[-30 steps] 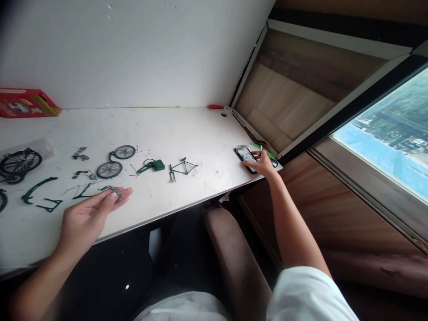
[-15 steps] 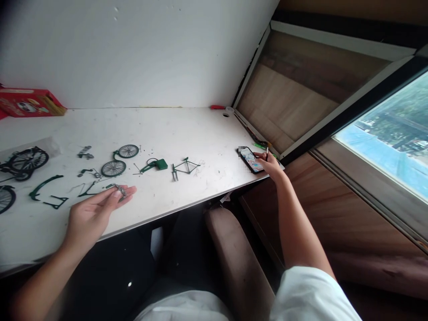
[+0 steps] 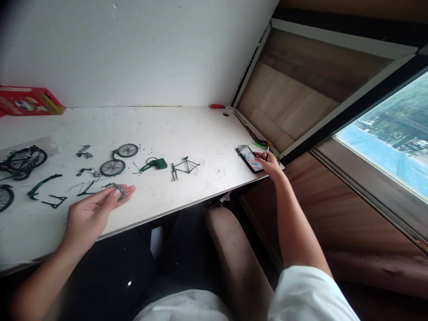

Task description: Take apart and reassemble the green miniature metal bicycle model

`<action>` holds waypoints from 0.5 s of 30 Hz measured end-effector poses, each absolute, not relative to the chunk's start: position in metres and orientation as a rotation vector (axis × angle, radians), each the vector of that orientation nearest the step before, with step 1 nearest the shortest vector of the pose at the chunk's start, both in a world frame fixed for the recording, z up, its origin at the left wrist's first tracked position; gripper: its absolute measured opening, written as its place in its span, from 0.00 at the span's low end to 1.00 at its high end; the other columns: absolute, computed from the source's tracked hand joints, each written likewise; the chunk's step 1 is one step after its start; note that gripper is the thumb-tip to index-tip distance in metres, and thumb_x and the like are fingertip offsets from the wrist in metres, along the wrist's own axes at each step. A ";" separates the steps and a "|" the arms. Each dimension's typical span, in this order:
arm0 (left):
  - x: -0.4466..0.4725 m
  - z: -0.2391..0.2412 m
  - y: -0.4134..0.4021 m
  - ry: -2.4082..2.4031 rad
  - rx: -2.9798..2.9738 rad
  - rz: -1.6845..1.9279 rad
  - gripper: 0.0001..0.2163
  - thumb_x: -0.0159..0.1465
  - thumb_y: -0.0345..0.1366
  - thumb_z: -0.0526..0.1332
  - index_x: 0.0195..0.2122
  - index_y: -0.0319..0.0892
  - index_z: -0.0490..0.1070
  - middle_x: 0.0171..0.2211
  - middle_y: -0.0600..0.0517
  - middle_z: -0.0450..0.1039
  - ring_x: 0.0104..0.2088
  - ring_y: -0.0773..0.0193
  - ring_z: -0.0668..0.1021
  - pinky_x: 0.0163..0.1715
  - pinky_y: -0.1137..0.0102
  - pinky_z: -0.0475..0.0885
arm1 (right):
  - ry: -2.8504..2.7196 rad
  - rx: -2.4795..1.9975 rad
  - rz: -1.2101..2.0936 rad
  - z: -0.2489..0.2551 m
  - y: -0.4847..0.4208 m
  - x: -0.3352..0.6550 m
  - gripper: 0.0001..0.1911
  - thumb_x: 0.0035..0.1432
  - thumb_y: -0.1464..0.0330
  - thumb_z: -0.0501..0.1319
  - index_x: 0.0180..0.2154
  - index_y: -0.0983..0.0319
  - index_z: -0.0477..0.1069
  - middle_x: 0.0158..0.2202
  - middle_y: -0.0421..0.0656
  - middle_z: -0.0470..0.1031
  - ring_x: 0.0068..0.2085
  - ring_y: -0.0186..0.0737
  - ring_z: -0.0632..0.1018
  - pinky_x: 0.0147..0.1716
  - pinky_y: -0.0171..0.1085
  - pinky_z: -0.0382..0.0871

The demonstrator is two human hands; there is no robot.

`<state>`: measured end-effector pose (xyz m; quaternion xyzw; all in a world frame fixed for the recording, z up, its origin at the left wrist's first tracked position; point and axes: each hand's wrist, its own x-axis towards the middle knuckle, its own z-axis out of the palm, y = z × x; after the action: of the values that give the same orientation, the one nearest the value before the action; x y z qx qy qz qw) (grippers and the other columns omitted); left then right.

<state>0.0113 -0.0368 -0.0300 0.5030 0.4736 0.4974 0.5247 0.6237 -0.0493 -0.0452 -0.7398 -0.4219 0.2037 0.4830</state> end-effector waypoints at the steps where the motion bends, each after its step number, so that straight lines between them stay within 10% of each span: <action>1: 0.011 -0.030 -0.037 1.134 1.201 1.192 0.18 0.68 0.47 0.73 0.50 0.38 0.83 0.47 0.43 0.88 0.51 0.46 0.88 0.59 0.48 0.83 | -1.027 -1.804 0.495 -0.045 -0.049 0.623 0.38 0.38 0.50 0.81 0.31 0.54 0.54 0.56 0.52 0.84 0.56 0.56 0.82 0.51 0.50 0.79; 15: 0.013 -0.030 -0.037 1.124 1.164 1.200 0.19 0.67 0.47 0.73 0.50 0.37 0.83 0.47 0.43 0.88 0.51 0.46 0.88 0.60 0.48 0.83 | -0.945 -1.804 0.498 -0.043 -0.048 0.623 0.25 0.48 0.46 0.74 0.30 0.55 0.67 0.50 0.48 0.87 0.52 0.58 0.82 0.52 0.54 0.79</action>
<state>0.0130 -0.0373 -0.0297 0.4886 0.4716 0.5035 0.5342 0.6235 -0.0480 -0.0430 -0.7457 -0.3905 0.2059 0.4991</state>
